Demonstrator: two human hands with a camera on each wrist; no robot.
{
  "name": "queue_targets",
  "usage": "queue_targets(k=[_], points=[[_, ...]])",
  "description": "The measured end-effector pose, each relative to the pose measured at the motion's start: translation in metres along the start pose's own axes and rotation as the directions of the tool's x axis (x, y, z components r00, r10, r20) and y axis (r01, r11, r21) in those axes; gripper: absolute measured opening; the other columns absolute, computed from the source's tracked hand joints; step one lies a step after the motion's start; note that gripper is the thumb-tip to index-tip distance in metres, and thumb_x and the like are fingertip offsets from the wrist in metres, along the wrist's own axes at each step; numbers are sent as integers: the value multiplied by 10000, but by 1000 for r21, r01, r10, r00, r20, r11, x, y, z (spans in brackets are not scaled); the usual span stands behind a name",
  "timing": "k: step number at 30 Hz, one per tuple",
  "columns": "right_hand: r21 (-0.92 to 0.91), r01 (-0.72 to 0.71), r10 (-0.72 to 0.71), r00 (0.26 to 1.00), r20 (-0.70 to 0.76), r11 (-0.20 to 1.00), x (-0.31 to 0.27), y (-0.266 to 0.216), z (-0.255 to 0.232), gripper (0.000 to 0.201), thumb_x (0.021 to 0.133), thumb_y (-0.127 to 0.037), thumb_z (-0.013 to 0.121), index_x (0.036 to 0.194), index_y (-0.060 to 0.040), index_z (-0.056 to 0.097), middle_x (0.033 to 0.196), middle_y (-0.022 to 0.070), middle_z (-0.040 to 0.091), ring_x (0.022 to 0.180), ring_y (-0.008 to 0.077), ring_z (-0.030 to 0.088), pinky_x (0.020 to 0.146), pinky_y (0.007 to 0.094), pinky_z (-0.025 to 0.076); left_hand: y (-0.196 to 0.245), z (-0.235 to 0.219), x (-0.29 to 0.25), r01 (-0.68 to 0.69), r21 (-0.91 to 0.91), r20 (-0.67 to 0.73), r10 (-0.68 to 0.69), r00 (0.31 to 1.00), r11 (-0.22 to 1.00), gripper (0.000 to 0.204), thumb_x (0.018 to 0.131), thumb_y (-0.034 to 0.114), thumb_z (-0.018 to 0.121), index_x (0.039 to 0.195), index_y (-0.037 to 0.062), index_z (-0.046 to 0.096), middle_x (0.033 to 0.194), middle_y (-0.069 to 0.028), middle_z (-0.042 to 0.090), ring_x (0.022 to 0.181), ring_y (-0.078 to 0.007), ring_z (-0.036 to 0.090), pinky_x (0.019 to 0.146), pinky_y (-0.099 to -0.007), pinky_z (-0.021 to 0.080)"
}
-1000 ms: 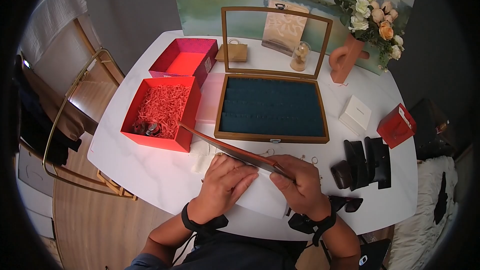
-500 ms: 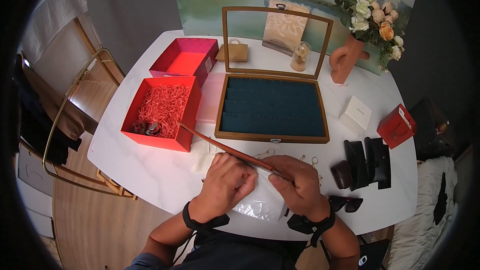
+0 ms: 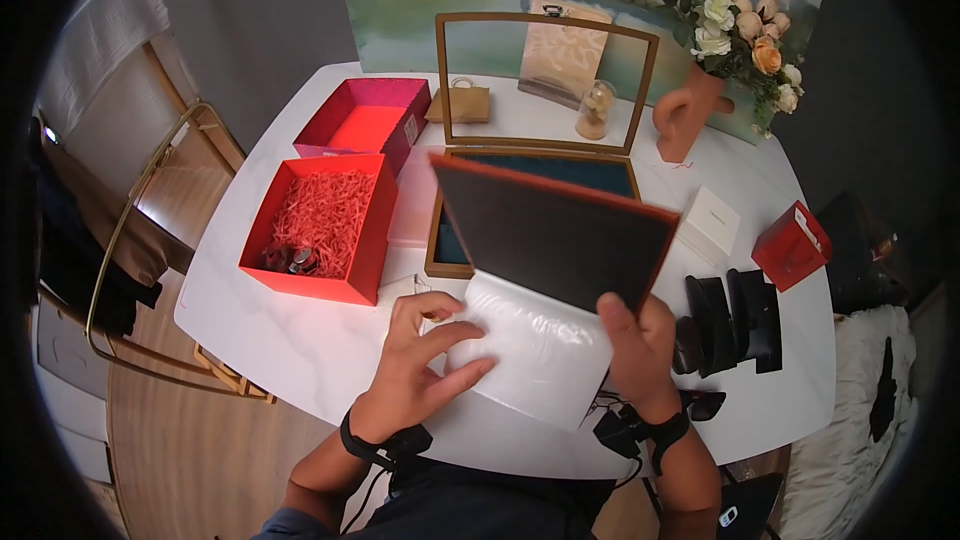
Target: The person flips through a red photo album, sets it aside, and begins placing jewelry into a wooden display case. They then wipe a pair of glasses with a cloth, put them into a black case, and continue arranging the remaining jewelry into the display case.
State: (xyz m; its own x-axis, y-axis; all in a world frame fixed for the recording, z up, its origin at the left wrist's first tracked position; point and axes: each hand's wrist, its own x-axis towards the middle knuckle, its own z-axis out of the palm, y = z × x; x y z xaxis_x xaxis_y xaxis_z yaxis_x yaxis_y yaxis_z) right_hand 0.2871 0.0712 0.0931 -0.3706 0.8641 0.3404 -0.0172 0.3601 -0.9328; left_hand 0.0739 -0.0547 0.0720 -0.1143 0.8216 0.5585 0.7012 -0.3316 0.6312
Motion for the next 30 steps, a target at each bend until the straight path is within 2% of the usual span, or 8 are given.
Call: queue_targets(k=[1, 2, 3, 8, 11, 20, 23, 30], points=[[33, -34, 35, 999, -29, 999, 2, 3, -4, 363, 1017, -327, 565, 930, 18, 632, 784, -23, 581, 715, 68, 471, 640, 254, 396, 0, -2, -1, 39, -20, -23, -40, 999, 999, 375, 712, 146, 868, 1043, 51, 720, 1195, -121, 545, 1100, -281, 528, 961, -393, 430], [34, -33, 34, 999, -31, 999, 4, 3, -6, 363, 1017, -327, 565, 930, 18, 632, 784, -23, 581, 715, 68, 471, 640, 254, 396, -3, -5, -4, 75, -49, 46, -73, 996, 996, 457, 693, 185, 893, 1086, 38, 712, 1340, -147, 458, 1246, -307, 464, 1046, -398, 401], [53, -41, 44, 998, -49, 998, 6, 4, -7, 371, 1019, -346, 563, 943, 10, 637, 786, -26, 579, 715, 62, 468, 642, 248, 393, -5, -5, -6, 74, -49, 47, -72, 996, 996, 457, 693, 185, 893, 1086, 38, 712, 1340, -147, 458, 1246, -307, 464, 1046, -398, 401], [92, -54, 61, 995, -74, 994, 9, 8, -7, 391, 1022, -385, 550, 989, -6, 640, 808, -29, 575, 723, 56, 472, 655, 242, 395, -2, -6, -5, 208, -398, 179, -146, 973, 893, 547, 740, 161, 875, 1230, 74, 648, 1432, -140, 421, 1306, -315, 468, 1054, -406, 436], [130, -83, 99, 988, -121, 988, 12, 8, -3, 399, 1023, -396, 545, 1002, -5, 625, 828, -30, 572, 736, 53, 484, 670, 238, 407, -5, -5, -5, 196, -386, 183, -133, 974, 901, 619, 691, 193, 902, 1222, 40, 623, 1432, -150, 448, 1306, -299, 468, 1069, -408, 396], [266, -162, 196, 975, -103, 950, 14, 14, -6, 367, 1041, -353, 515, 1084, -5, 623, 902, 7, 619, 778, 64, 536, 702, 236, 445, -4, -5, -5, 134, -365, 145, -86, 986, 921, 637, 706, 166, 886, 1256, 45, 589, 1397, -144, 480, 1295, -292, 481, 1054, -389, 404], [292, -162, 207, 969, -131, 943, 13, 7, 0, 373, 1041, -347, 519, 1115, 2, 624, 935, 22, 632, 794, 73, 549, 716, 234, 455, 0, -7, -5, 201, -390, 172, -144, 975, 899, 594, 728, 153, 866, 1245, 42, 594, 1387, -142, 484, 1292, -291, 479, 1057, -387, 401], [214, -178, 177, 984, 25, 961, 4, 13, -4, 376, 1034, -314, 544, 1158, 32, 619, 997, 21, 639, 861, 79, 551, 775, 248, 458, -6, -10, 0, 156, -378, 109, -124, 986, 912, 540, 758, 140, 838, 1231, 42, 599, 1382, -142, 485, 1299, -288, 469, 1082, -387, 375]])
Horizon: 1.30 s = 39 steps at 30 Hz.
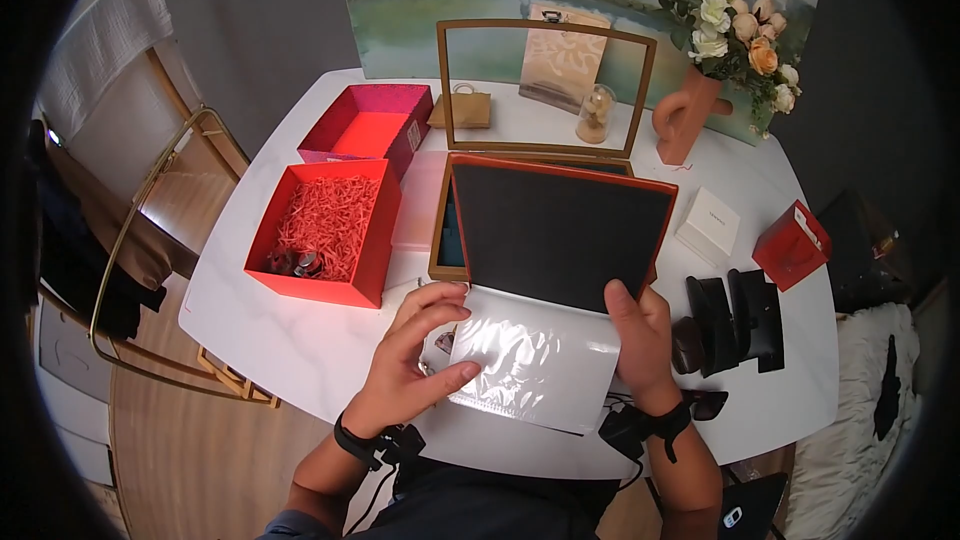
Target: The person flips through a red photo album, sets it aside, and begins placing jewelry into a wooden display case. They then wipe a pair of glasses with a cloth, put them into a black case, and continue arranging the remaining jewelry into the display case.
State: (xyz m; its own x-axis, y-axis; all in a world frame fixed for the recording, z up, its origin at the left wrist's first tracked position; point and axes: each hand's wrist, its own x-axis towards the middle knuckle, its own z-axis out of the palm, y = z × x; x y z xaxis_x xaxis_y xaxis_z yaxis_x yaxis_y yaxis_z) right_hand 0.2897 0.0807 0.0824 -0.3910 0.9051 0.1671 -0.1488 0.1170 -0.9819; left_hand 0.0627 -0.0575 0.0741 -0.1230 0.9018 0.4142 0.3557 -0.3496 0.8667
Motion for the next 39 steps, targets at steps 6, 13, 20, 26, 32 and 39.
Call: queue_targets(k=[6, 13, 20, 26, 32, 39], points=[[18, -12, 13, 999, -41, 1000, 2, -3, 2, 394, 1039, -332, 533, 1162, 34, 611, 1010, 33, 641, 864, 87, 558, 780, 250, 460, 2, -5, -2, 9, -55, -5, -9, 1000, 998, 576, 734, 109, 853, 1240, 30, 589, 1345, -139, 513, 1276, -273, 489, 1089, -384, 372], [92, -18, 24, 998, -65, 996, 5, -1, 1, 402, 1042, -337, 522, 1164, 37, 605, 1035, 54, 654, 904, 99, 591, 810, 256, 478, 2, -8, -7, 108, -105, 10, -107, 994, 989, 584, 705, 58, 863, 1220, 7, 591, 1200, -107, 585, 1191, -236, 537, 1039, -357, 409], [98, -14, 18, 999, -47, 995, 5, 3, 1, 393, 1049, -309, 511, 1193, 47, 595, 1058, 64, 656, 916, 105, 599, 813, 259, 484, 1, -10, -8, 48, -117, 22, -45, 999, 992, 595, 672, 41, 881, 1200, 20, 609, 1194, -105, 573, 1177, -241, 541, 1013, -357, 430], [88, -12, 17, 998, -53, 996, 4, 7, 1, 387, 1047, -300, 519, 1213, 41, 594, 1093, 65, 652, 919, 107, 601, 812, 263, 489, -1, -10, -9, 23, -142, 3, -23, 1000, 990, 544, 687, 102, 899, 1160, 8, 648, 1195, -110, 568, 1172, -248, 539, 996, -357, 432], [179, -182, 167, 981, 95, 967, -3, 5, 9, 387, 1046, -301, 525, 1237, 26, 601, 1120, 61, 656, 980, 118, 616, 853, 283, 501, -4, -15, -4, -118, 43, -51, 120, 991, 992, 321, 761, 196, 856, 988, 13, 723, 1109, -101, 552, 1036, -235, 538, 920, -351, 441], [82, -333, 305, 920, 245, 939, -21, 24, 12, 318, 1020, -177, 499, 1241, 28, 603, 1117, 63, 660, 941, 107, 625, 819, 260, 508, -2, -12, 22, -169, 331, -318, 278, 906, 929, 219, 816, 167, 816, 955, 31, 715, 1300, -136, 508, 1202, -282, 497, 1019, -380, 406]])
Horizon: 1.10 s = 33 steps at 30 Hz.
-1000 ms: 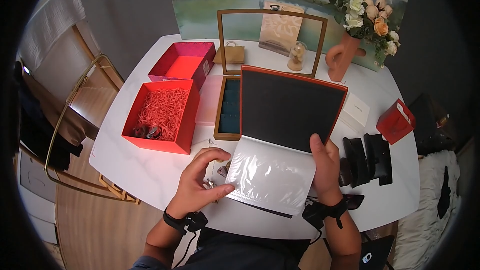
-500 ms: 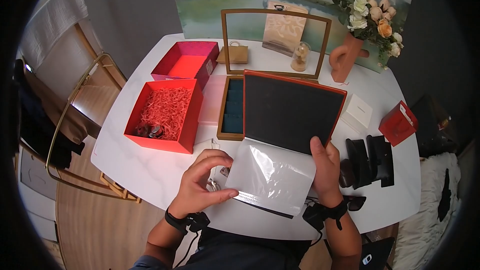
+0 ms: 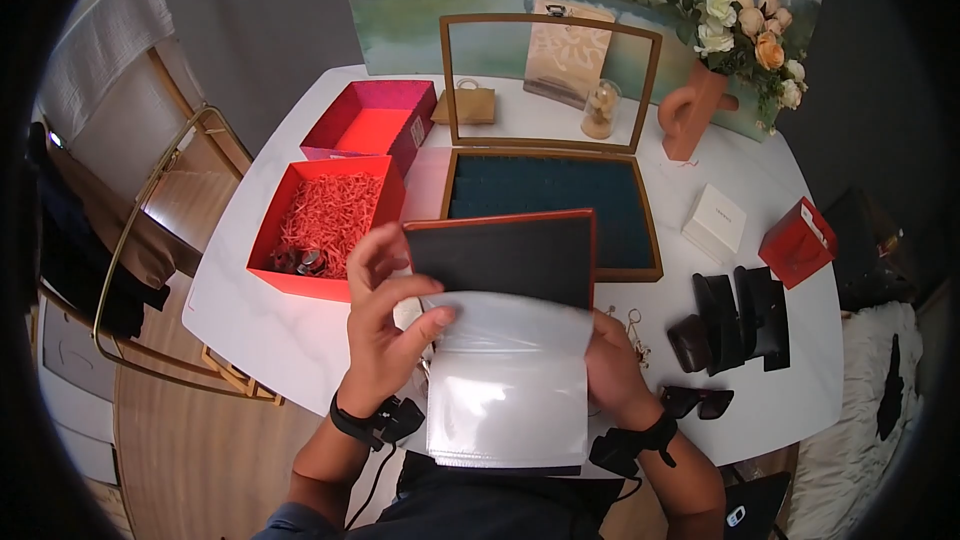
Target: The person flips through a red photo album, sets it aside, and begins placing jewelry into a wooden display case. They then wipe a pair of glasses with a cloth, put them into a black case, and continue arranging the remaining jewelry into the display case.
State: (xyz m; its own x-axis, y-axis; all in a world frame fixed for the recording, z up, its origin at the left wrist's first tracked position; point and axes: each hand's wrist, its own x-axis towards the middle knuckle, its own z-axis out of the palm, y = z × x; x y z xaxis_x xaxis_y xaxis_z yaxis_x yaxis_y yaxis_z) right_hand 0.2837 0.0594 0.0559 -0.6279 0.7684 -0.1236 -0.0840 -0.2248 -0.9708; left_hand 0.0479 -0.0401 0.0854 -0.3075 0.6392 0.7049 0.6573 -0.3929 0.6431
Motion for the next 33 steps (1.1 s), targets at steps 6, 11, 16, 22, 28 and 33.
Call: queue_targets(k=[6, 11, 16, 22, 28, 33], points=[[80, -115, 115, 993, 2, 990, -3, -11, 17, 348, 1035, -196, 456, 1286, 16, 571, 1114, 76, 660, 941, 114, 630, 819, 261, 514, -11, 5, -11, 403, -374, 201, -351, 915, 835, 163, 915, 44, 714, 1043, -11, 630, 1213, -113, 570, 1103, -187, 555, 961, -307, 438], [349, -158, 144, 987, 67, 924, -3, -10, 20, 385, 1053, -269, 476, 1301, 14, 555, 1125, 66, 651, 970, 110, 615, 837, 267, 511, -12, 9, -16, 454, -381, 113, -447, 888, 806, 279, 919, 41, 709, 1161, 5, 574, 1169, -69, 578, 1069, -124, 545, 925, -274, 450], [34, -69, 69, 997, 22, 997, -3, -17, 21, 355, 1027, -249, 545, 1255, 20, 585, 1117, 52, 648, 967, 93, 594, 861, 280, 494, 6, 16, -4, 288, -564, 27, -331, 943, 774, 468, 906, 4, 702, 1325, 35, 496, 1207, -96, 564, 1096, -174, 585, 909, -280, 480], [-100, 200, -207, 976, -68, 975, -4, -20, 13, 339, 1025, -251, 545, 1198, 34, 612, 1079, 48, 657, 960, 98, 583, 865, 273, 469, -4, 5, -18, 353, -460, 380, -179, 908, 814, 475, 866, 0, 733, 1307, 52, 564, 1299, -93, 508, 1283, -223, 478, 1026, -325, 417], [-105, 281, -293, 947, -130, 954, -6, -22, 17, 345, 1016, -262, 560, 1188, 32, 613, 1076, 46, 655, 958, 99, 570, 867, 269, 458, 7, 4, -16, 334, -280, 442, -189, 877, 900, 327, 824, 34, 779, 1135, 42, 678, 1183, -112, 557, 1168, -261, 537, 998, -330, 412], [-101, 300, -312, 940, -138, 948, -9, -25, 17, 359, 1011, -274, 565, 1183, 38, 612, 1071, 50, 654, 959, 104, 565, 874, 279, 455, 18, 1, -12, 275, -171, 443, -176, 879, 946, 307, 823, 54, 784, 1117, 71, 701, 1189, -128, 552, 1116, -285, 563, 958, -343, 444]])
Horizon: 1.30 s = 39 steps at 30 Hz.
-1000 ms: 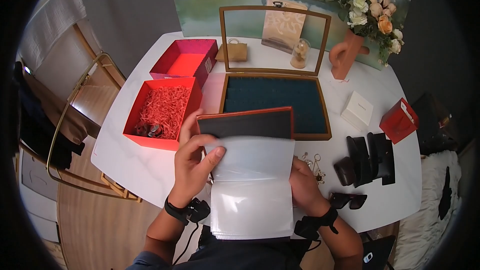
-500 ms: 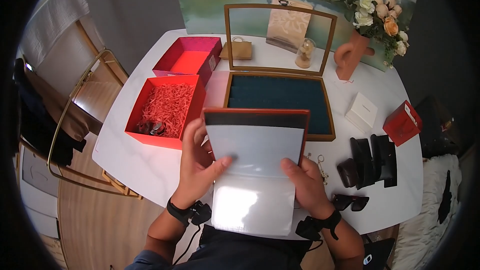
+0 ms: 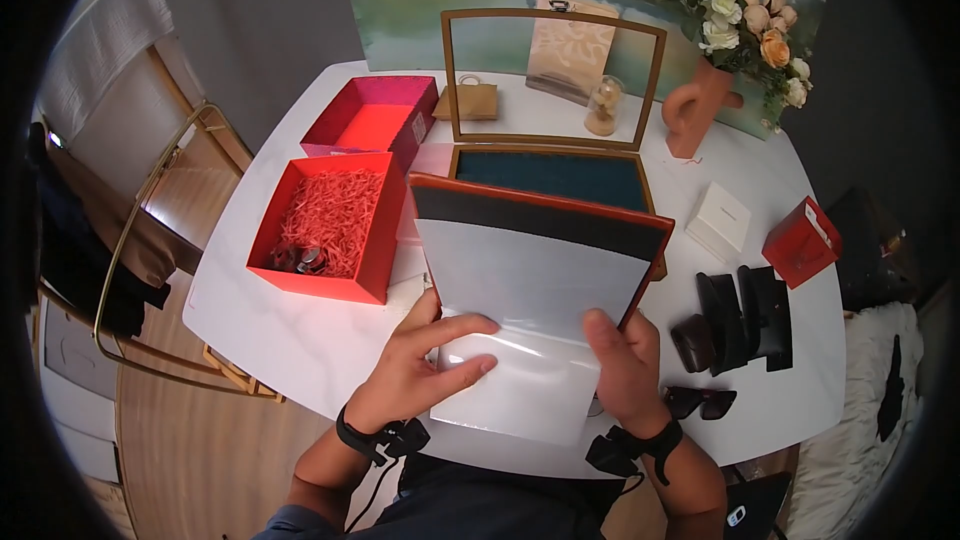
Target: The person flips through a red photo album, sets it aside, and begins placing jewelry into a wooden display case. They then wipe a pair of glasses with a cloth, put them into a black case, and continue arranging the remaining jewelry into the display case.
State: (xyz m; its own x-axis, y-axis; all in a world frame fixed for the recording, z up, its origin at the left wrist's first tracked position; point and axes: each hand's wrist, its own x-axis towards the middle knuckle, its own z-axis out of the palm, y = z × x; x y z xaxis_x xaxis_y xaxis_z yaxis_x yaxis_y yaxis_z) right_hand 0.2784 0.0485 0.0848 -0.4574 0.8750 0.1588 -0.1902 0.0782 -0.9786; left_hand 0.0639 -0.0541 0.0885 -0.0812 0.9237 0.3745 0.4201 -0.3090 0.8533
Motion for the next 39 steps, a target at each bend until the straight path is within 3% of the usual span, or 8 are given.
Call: queue_targets(k=[5, 7, 17, 23, 26, 28, 32, 39], points=[[-23, 32, -32, 999, 4, 999, 0, 3, -2, 378, 1008, -287, 570, 1184, 46, 608, 1079, 60, 655, 960, 111, 565, 877, 287, 455, -11, 2, -3, -42, 6, -5, 42, 999, 999, 272, 840, 62, 773, 1104, 87, 714, 1207, -134, 539, 1093, -285, 575, 939, -347, 471], [-15, 41, -40, 999, 13, 999, 0, 3, -2, 388, 1007, -291, 575, 1192, 49, 603, 1090, 65, 654, 964, 115, 565, 880, 288, 454, -16, 4, -3, -164, 29, -43, 165, 985, 986, 248, 837, 63, 778, 1079, 83, 725, 1192, -141, 544, 1100, -293, 572, 934, -355, 471], [14, 21, -21, 1000, 11, 1000, 3, -2, 1, 381, 1007, -280, 566, 1196, 48, 601, 1093, 61, 651, 977, 104, 560, 889, 280, 447, -2, 5, -1, -76, 59, -62, 79, 995, 995, 235, 865, 67, 748, 1097, 90, 718, 1189, -144, 541, 1078, -292, 574, 918, -350, 465], [27, -96, 97, 995, -19, 995, 6, -1, 9, 361, 1016, -268, 543, 1199, 37, 608, 1054, 36, 644, 974, 95, 561, 893, 271, 445, -17, 3, 0, -104, -2, -59, 104, 993, 995, 285, 873, 60, 732, 1152, 66, 678, 1102, -131, 574, 1030, -275, 583, 921, -323, 453], [54, -130, 131, 991, -15, 990, 10, -2, 11, 365, 1022, -271, 534, 1216, 30, 604, 1065, 42, 645, 971, 102, 573, 892, 271, 452, -15, 4, 1, -4, -136, -93, -9, 996, 991, 333, 873, 20, 706, 1199, 57, 648, 1111, -118, 597, 1067, -241, 582, 948, -304, 443], [116, -211, 216, 976, -36, 971, 12, -3, 14, 390, 1022, -295, 542, 1242, 22, 592, 1103, 65, 648, 985, 118, 591, 897, 276, 464, -11, 0, 1, 105, -246, -28, -115, 993, 964, 387, 890, -36, 680, 1264, 26, 604, 1226, -79, 589, 1163, -156, 541, 978, -278, 417], [145, -232, 239, 971, -31, 962, 14, 0, 16, 409, 1024, -313, 547, 1264, 17, 577, 1135, 82, 647, 1003, 131, 604, 904, 283, 474, -12, -1, 3, 135, -266, -12, -144, 990, 954, 427, 881, -73, 658, 1289, 31, 587, 1257, -66, 580, 1165, -133, 538, 986, -254, 408], [178, -222, 227, 974, -7, 959, 14, -1, 22, 414, 1033, -317, 538, 1277, 16, 568, 1140, 76, 646, 1005, 127, 606, 893, 275, 480, -24, 1, 2, 201, -378, -2, -217, 976, 904, 416, 900, -102, 495, 1286, 25, 586, 1273, -53, 572, 1157, -117, 538, 976, -246, 418]])
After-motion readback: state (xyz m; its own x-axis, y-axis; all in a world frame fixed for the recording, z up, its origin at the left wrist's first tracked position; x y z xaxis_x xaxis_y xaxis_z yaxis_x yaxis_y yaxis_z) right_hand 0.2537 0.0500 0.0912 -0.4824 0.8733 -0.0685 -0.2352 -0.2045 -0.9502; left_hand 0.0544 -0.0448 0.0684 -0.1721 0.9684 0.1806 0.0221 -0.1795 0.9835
